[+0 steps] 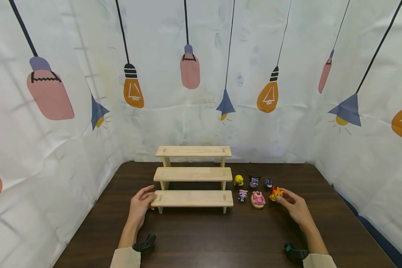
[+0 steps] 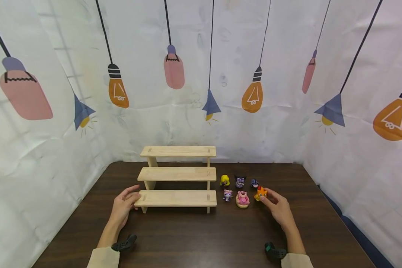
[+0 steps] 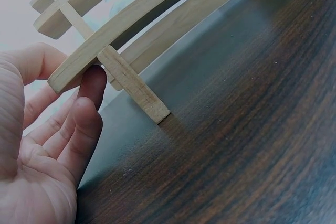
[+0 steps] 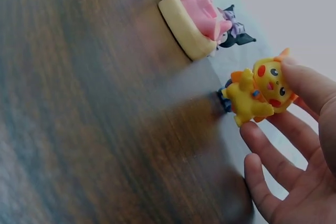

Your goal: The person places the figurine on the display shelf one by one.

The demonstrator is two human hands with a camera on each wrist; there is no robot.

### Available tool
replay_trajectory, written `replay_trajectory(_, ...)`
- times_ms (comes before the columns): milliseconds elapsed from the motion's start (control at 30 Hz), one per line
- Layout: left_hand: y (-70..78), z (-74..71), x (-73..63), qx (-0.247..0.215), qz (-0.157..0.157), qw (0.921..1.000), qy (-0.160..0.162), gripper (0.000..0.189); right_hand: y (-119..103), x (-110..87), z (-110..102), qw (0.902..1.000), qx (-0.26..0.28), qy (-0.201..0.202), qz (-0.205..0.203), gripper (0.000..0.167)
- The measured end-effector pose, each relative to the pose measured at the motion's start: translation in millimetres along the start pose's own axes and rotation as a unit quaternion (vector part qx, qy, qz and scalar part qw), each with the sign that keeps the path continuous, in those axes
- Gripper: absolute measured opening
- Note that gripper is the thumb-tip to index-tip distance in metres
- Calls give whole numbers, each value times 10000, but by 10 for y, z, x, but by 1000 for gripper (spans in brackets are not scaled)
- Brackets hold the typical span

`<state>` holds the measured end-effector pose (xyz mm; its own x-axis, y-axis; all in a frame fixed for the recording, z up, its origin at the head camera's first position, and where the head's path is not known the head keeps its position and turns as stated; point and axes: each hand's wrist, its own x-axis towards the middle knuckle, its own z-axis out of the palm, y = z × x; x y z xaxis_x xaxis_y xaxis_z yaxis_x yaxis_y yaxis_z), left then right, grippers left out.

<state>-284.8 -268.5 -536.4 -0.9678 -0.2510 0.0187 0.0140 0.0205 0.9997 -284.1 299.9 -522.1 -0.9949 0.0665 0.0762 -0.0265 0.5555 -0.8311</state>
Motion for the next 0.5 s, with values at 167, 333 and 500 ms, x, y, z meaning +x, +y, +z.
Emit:
replay_trajectory(167, 2, -2, 0, 0, 21, 10000, -13, 47, -34, -7, -2, 10000, 81, 41, -12, 62)
replay_trajectory(333, -11, -1, -3, 5, 79, 10000, 7, 41, -50, -3, -7, 9998, 195, 18, -60, 61)
replay_trajectory(500, -7, 7, -10, -17, 105, 9999, 21, 40, -65, 4, -4, 9988, 443, 54, -199, 59)
